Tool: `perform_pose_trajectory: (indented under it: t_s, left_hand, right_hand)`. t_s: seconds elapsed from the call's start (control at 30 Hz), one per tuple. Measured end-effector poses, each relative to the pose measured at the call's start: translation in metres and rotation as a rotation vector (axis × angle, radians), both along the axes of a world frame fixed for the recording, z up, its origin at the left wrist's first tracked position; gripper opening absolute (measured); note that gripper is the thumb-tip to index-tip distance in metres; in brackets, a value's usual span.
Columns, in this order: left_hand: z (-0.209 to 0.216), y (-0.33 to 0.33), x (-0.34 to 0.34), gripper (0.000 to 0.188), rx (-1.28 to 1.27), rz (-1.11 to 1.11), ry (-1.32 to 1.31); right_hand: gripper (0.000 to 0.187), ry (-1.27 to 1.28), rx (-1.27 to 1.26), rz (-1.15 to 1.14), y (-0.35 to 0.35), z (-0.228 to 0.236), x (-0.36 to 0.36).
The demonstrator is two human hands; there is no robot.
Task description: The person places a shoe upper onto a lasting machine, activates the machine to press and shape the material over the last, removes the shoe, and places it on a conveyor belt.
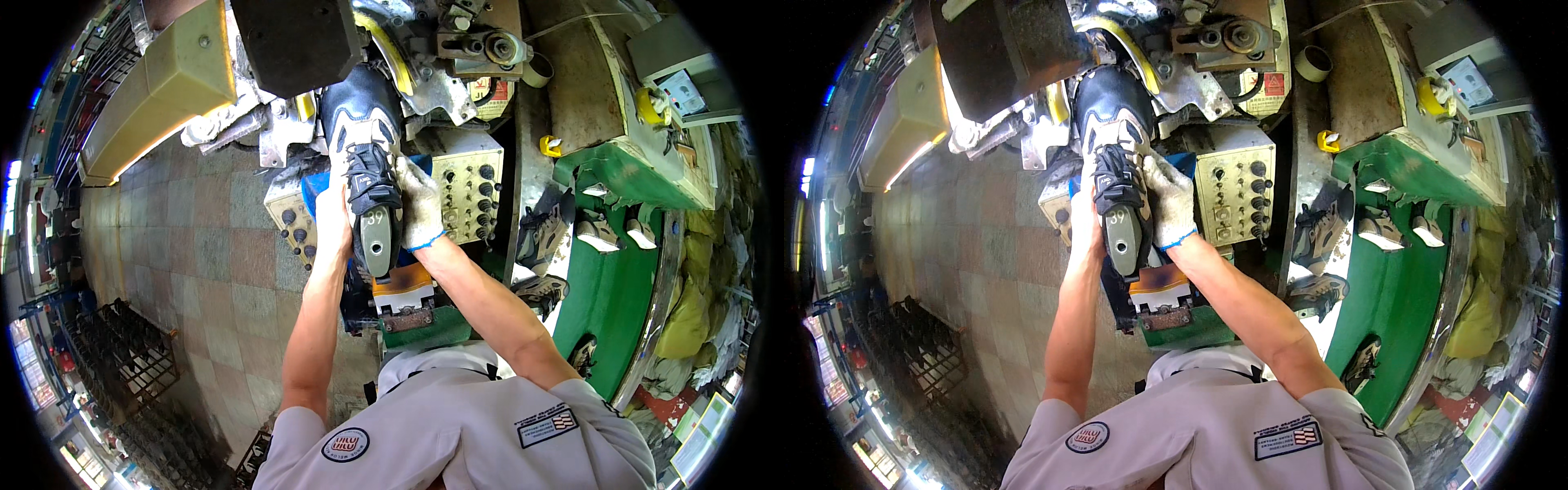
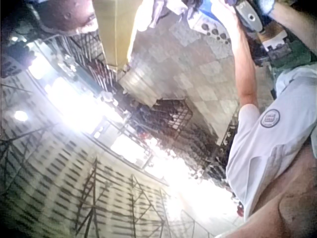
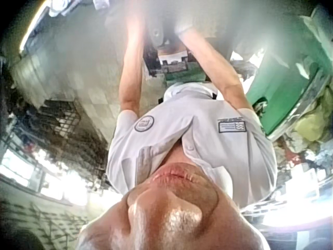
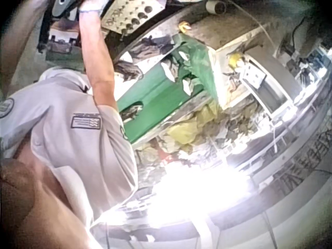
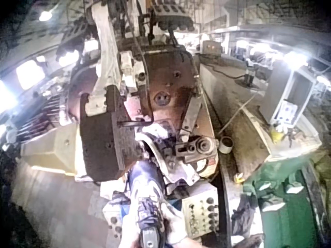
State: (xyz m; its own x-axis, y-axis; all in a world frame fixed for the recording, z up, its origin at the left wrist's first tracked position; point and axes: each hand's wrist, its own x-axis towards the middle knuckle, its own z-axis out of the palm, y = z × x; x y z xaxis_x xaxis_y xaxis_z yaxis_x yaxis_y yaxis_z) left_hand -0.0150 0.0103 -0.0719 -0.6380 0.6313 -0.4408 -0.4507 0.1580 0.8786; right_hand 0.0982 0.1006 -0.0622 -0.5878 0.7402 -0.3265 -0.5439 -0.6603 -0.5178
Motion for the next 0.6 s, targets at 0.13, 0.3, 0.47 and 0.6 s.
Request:
perform_pose_trajectory:
  t_s: [0.13,0.3,0.47,0.6]
  left_hand:
    - [0.013,0.005,0.007,0.04,0.009,0.049,-0.041]
    - [-0.015,0.004,0.005,0.04,0.053,0.06,0.007]
    - [-0.031,0.007,0.019,0.041,0.094,0.107,0.197]
    - [-0.027,0.021,0.034,0.039,0.193,0.129,0.2]
  right_hand:
    - [0.036,0.006,0.003,-0.002,-0.001,-0.002,0.001]
    - [0.03,-0.057,0.042,0.003,0.002,-0.007,0.001]
    - [0.031,-0.368,0.397,0.013,0.011,0.002,0.006]
    - [0.031,-0.582,0.693,0.048,0.03,0.024,0.017]
